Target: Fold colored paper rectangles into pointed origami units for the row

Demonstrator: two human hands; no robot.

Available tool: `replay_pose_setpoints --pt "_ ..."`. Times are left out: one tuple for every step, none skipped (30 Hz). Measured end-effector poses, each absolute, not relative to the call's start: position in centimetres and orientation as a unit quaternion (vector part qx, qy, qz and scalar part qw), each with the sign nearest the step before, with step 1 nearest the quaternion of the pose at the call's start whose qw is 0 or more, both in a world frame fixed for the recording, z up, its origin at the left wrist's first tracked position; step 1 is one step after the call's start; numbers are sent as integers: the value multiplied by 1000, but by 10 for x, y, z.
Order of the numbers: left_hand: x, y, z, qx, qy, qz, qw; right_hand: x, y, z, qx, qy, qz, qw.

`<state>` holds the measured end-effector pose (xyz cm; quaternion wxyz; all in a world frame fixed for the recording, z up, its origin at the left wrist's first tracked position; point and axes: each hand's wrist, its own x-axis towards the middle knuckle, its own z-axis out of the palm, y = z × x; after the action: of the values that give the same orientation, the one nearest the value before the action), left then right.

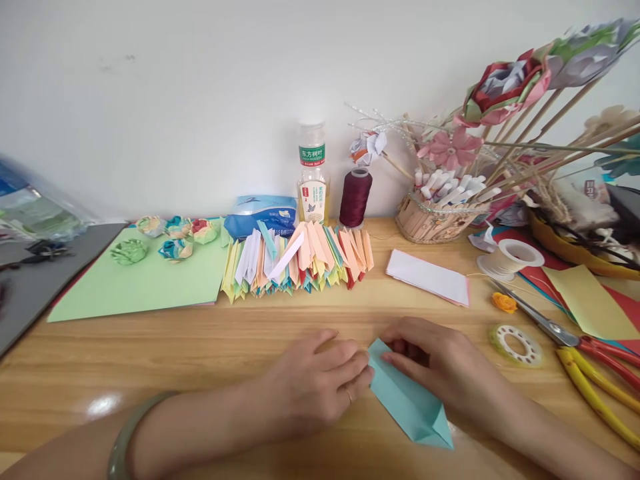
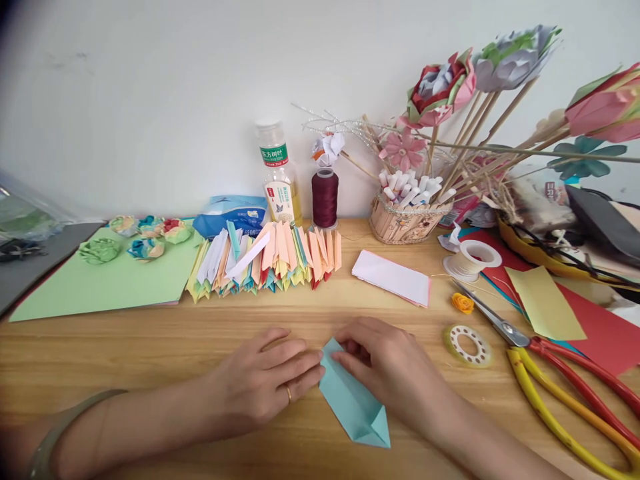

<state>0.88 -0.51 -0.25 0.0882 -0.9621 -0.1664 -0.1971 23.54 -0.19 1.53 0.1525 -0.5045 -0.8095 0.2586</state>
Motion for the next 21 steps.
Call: replay_pose_setpoints --pt "8 -6 -2 -962 -161 -193 105 234 -3 15 -508 -805 269 145" --pt "8 -6 -2 -961 -160 -191 121 232 -3 15 -513 -801 274 141" --pt "8 -6 -2 -959 -162 -189 135 231 -4 15 -517 -798 275 139" --pt "7 -6 -2 -957 -167 -187 148 230 -5 15 -522 -796 271 141" --pt "7 -5 -2 -954 -174 -186 159 229 -6 15 -526 -796 260 146" --pt "7 -4 -1 -951 -182 -188 167 229 -6 14 -527 -799 245 153" --pt "7 -3 -1 -948 -188 -192 172 228 -7 13 -525 -805 227 159" --pt "7 -2 -1 -947 -190 -195 173 228 -7 12 -520 -812 208 165" --pt "6 -1 -1 -947 -187 -195 172 227 -7 11 -513 -819 190 171" --pt "6 0 -1 -949 -183 -193 170 227 -7 10 -505 -827 173 177" --pt "6 1 -1 -951 -176 -190 167 227 -8 8 -497 -833 158 184" --pt "6 2 -1 -954 -169 -187 164 227 -8 7 -488 -839 143 192" --pt "6 3 -1 -956 -164 -183 160 227 -8 6 -479 -845 129 201" --pt "6 4 -1 -957 -161 -181 156 228 -8 5 -471 -850 115 208" --pt "6 4 0 -959 -160 -180 152 228 -8 5 -462 -855 103 213" --pt "5 5 0 -960 -159 -177 149 228 -8 4 -454 -860 93 215" --pt "5 5 0 -961 -159 -174 147 228 -9 4 -447 -864 84 215" --pt "5 5 -1 -961 -162 -171 144 229 -9 4 -439 -869 77 213" --pt "5 5 -1 -962 -164 -169 141 229 -10 4 -432 -874 69 211" --pt "4 6 -1 -962 -166 -169 137 229 -11 4 -424 -879 62 209" --pt "4 6 -2 -962 -169 -171 131 229 -12 3 -417 -884 55 205"
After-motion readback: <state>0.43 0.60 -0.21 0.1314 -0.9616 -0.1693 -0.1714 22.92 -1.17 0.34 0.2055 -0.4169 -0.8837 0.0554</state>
